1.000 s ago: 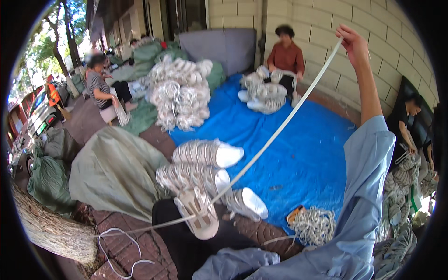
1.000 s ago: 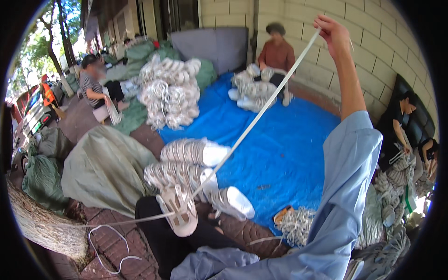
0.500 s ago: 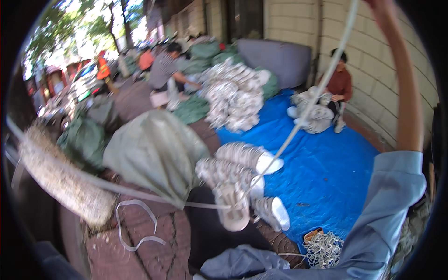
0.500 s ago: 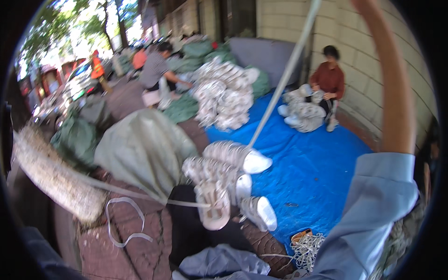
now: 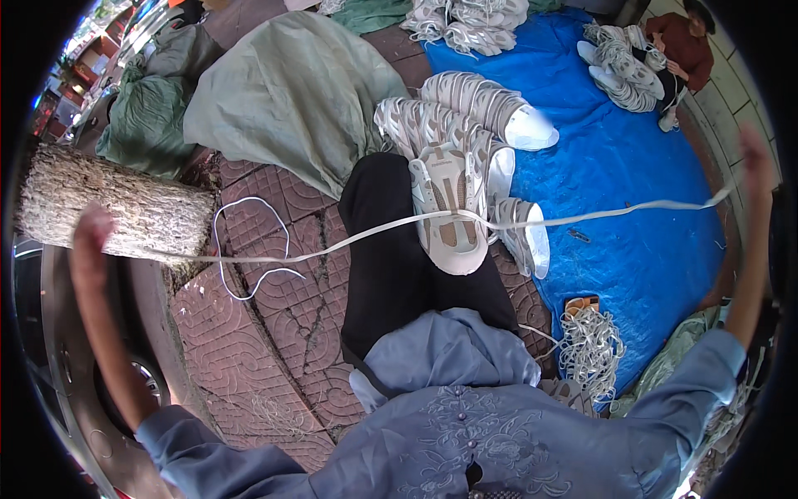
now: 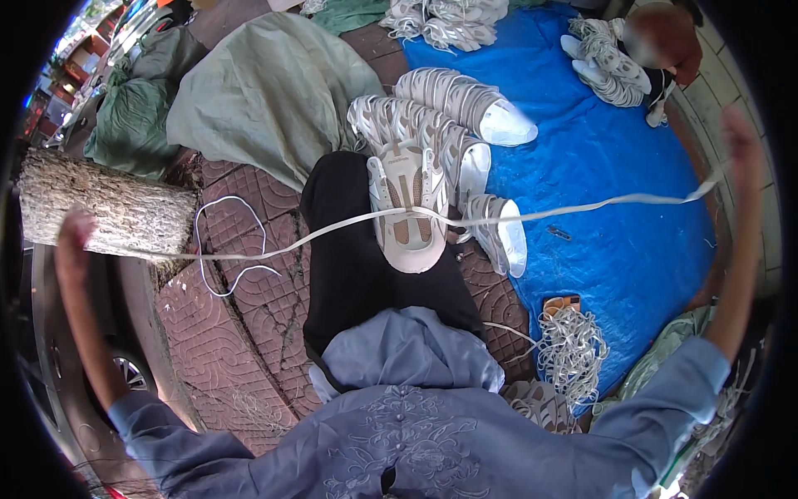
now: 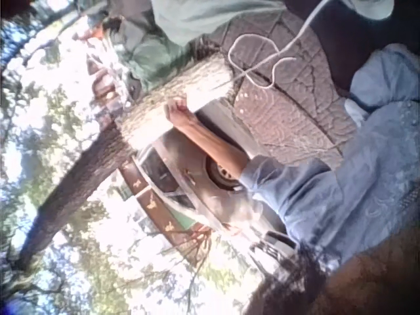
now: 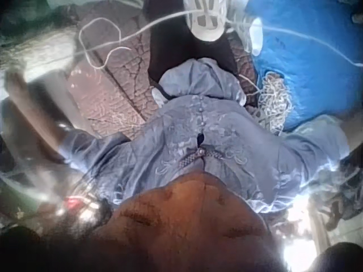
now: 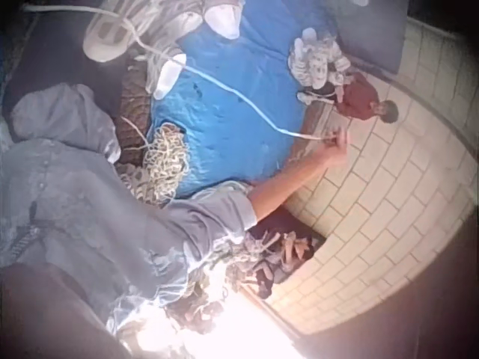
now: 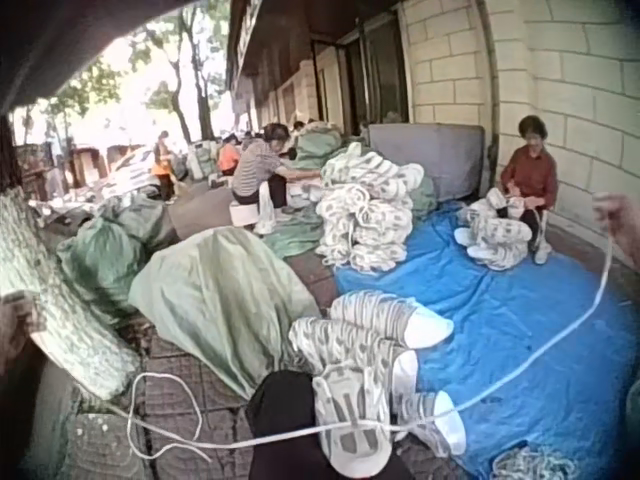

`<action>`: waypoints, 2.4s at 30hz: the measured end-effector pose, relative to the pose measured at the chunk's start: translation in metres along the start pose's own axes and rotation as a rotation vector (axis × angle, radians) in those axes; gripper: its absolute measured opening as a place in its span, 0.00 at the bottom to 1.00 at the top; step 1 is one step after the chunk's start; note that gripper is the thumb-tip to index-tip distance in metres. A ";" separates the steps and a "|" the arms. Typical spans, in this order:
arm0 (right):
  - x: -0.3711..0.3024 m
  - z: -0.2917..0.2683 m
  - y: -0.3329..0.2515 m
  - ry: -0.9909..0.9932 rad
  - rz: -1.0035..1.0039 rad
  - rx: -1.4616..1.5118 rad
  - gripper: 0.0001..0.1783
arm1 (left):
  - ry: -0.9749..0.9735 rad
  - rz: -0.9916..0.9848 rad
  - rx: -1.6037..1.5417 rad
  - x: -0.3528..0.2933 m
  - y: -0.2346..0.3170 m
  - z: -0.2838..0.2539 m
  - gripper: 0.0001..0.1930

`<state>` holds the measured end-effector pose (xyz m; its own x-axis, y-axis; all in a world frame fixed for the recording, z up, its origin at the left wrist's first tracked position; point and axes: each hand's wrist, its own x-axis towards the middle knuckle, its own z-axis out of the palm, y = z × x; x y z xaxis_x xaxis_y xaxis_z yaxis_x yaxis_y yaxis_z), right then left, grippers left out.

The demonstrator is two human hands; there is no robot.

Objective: The person sits on a low stool outdoors and laces a white sneaker held on their lap. They thread the laces through the eyelets and pull them tight repeatedly, working on a single shoe while surrounded by a pile of similar footwear.

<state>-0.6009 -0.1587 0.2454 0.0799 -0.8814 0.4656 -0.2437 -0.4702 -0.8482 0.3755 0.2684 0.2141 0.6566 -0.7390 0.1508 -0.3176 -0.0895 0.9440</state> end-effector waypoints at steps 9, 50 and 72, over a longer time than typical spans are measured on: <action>-0.155 0.460 0.080 -0.758 -0.009 0.044 0.17 | -0.587 0.090 -0.103 -0.118 -0.061 0.425 0.06; -0.221 0.474 0.040 -0.901 0.458 -0.015 0.16 | -0.205 0.120 0.161 -0.203 -0.100 0.486 0.04; -0.240 0.464 0.045 -0.858 0.424 0.094 0.21 | -0.277 -0.029 0.233 -0.209 -0.098 0.492 0.07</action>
<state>-0.1826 0.0106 -0.0218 0.6918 -0.6949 -0.1963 -0.3395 -0.0730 -0.9378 -0.0676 0.1032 -0.0547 0.4674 -0.8840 0.0095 -0.4698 -0.2393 0.8497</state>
